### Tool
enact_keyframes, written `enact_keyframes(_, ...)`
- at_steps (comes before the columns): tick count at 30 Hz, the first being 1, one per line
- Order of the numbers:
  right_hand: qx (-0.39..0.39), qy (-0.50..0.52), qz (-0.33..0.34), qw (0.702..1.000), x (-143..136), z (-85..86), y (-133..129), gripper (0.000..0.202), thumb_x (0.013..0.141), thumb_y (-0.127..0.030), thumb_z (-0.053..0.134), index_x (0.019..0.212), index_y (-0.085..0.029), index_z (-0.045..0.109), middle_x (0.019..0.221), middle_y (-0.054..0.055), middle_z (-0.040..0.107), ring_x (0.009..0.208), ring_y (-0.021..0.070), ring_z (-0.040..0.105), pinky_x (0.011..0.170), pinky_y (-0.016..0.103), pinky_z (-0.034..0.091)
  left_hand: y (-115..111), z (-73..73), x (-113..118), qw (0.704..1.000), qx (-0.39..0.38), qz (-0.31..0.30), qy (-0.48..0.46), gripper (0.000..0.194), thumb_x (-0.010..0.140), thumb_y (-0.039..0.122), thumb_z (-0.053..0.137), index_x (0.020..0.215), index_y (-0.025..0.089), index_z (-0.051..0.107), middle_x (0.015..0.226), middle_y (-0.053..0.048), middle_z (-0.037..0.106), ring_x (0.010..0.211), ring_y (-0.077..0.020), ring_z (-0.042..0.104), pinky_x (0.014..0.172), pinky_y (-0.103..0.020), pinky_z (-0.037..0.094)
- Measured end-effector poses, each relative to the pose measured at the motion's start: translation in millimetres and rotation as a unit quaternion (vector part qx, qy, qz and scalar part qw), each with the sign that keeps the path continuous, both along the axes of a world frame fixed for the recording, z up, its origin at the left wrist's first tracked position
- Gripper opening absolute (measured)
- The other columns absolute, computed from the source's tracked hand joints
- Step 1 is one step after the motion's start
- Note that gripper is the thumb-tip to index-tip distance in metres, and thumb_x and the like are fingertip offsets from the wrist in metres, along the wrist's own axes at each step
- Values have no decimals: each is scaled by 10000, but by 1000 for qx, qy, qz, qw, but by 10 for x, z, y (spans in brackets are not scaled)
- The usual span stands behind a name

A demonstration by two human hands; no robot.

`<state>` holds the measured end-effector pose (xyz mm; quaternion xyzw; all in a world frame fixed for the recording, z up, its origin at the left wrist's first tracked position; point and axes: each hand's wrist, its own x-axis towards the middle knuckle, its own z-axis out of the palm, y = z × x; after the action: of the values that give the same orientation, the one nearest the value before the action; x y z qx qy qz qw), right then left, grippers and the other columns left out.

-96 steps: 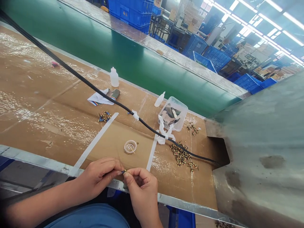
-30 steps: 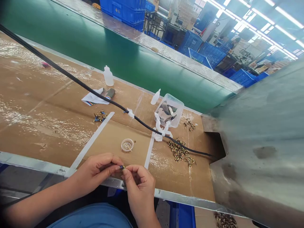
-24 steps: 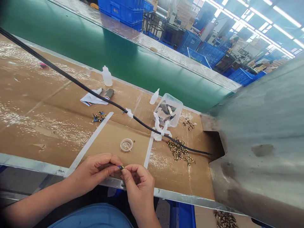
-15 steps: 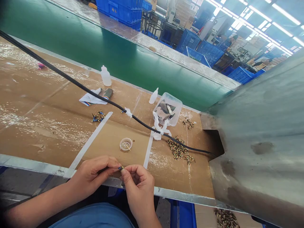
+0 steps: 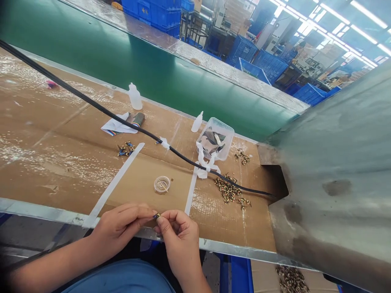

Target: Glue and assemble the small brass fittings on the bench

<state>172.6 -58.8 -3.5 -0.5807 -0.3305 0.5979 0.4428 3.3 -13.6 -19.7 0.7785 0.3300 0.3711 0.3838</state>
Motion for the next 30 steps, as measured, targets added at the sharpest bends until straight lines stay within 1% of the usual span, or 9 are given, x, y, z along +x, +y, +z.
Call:
enact_keyframes(4,8,1,-15,1000,-16,-8,11,271,782,-406,710,796,-139,663,648,17,642,616,112,571,580,203,454,39,30,13,1000,-17,21,4,175,888,109,561,1000,218,640,884,14,720,788,-100,672,726,-161,506)
enact_keyframes(9,3,4,-16,1000,-14,-17,24,283,773,-417,716,801,-141,662,642,16,641,610,117,575,579,212,463,36,20,6,999,-29,38,17,183,878,143,577,1018,241,643,881,24,737,771,-112,693,694,-173,526)
enact_keyframes(14,0,7,-22,1000,-13,-19,8,285,764,-421,725,798,-145,664,641,14,645,608,120,593,578,213,477,27,-34,16,995,-86,46,-6,156,868,175,578,1013,195,631,879,-11,745,782,-148,714,686,-213,576)
enact_keyframes(18,2,7,-21,1000,-11,-17,-7,281,770,-421,721,803,-148,664,648,11,648,613,114,596,574,198,466,15,-74,10,991,-124,39,-16,169,866,180,571,1028,178,617,893,-29,744,804,-164,720,695,-232,598)
enact_keyframes(22,-1,8,-21,1000,-8,-26,0,282,769,-419,723,801,-146,662,656,11,648,613,110,597,579,196,463,10,-77,1,991,-130,37,-18,174,871,176,563,1037,184,612,901,-21,738,811,-159,720,714,-234,599)
enact_keyframes(27,-4,5,-26,1000,-13,-17,11,288,765,-420,726,798,-141,665,641,16,645,610,113,594,572,199,464,29,-19,1,992,-123,20,-13,150,875,181,574,1008,211,636,871,12,739,763,-134,716,692,-200,583)
enact_keyframes(30,7,-1,-26,1000,-23,-4,13,286,767,-419,722,796,-140,667,639,21,648,608,121,598,572,210,474,39,13,-8,994,-112,14,-10,154,880,189,572,1011,213,651,847,7,741,718,-131,710,672,-198,575)
